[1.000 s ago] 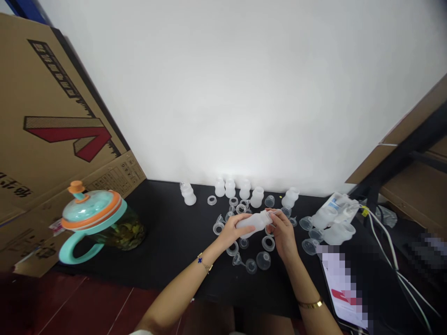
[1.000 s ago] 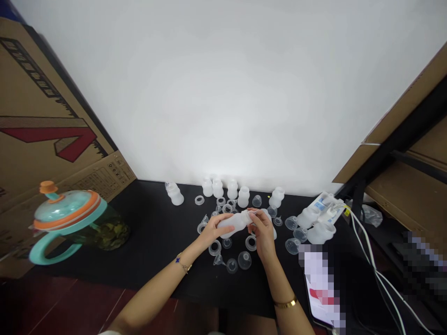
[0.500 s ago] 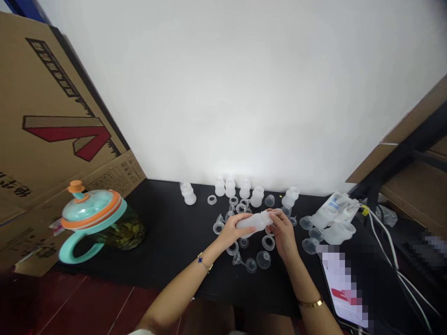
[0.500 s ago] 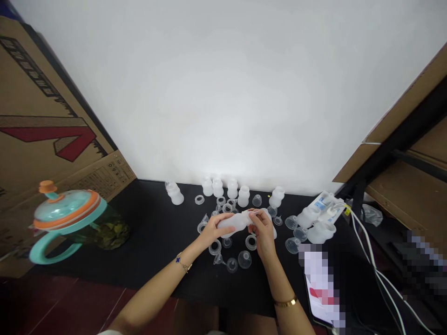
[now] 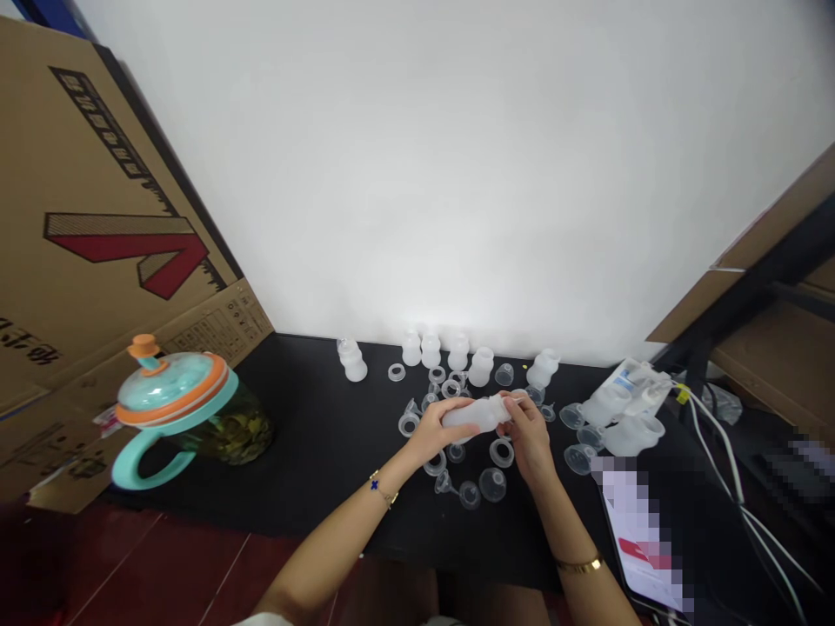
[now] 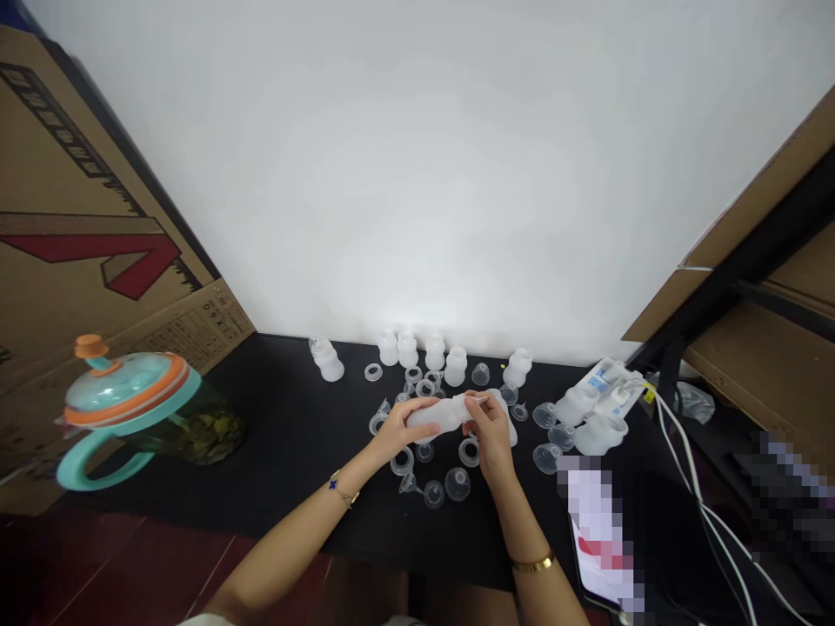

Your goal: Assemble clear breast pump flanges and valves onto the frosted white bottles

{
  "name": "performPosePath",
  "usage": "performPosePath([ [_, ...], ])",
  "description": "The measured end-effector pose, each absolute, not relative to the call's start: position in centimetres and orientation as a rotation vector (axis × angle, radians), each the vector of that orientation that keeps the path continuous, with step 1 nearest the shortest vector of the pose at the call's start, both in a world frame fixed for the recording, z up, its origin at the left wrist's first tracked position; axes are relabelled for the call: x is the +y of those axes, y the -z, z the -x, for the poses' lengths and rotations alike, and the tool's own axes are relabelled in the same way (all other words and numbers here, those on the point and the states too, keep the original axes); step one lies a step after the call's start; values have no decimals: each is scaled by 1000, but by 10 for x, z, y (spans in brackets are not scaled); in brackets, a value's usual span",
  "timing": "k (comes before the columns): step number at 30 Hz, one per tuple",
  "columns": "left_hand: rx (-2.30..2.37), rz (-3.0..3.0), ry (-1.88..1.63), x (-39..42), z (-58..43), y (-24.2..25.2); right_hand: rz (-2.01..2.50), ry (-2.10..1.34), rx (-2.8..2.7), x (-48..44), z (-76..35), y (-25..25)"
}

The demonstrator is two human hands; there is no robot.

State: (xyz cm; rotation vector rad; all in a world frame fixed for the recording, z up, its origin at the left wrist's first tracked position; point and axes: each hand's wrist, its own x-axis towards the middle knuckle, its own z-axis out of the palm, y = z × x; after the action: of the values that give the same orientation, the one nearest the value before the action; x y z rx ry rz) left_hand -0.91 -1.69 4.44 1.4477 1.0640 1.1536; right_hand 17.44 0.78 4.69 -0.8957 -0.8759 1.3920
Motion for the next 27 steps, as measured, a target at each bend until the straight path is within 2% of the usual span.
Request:
performPosePath([
  [27,976,-1279,-1133,-17,10,-50,849,-1425,-916,7,-176,-48],
])
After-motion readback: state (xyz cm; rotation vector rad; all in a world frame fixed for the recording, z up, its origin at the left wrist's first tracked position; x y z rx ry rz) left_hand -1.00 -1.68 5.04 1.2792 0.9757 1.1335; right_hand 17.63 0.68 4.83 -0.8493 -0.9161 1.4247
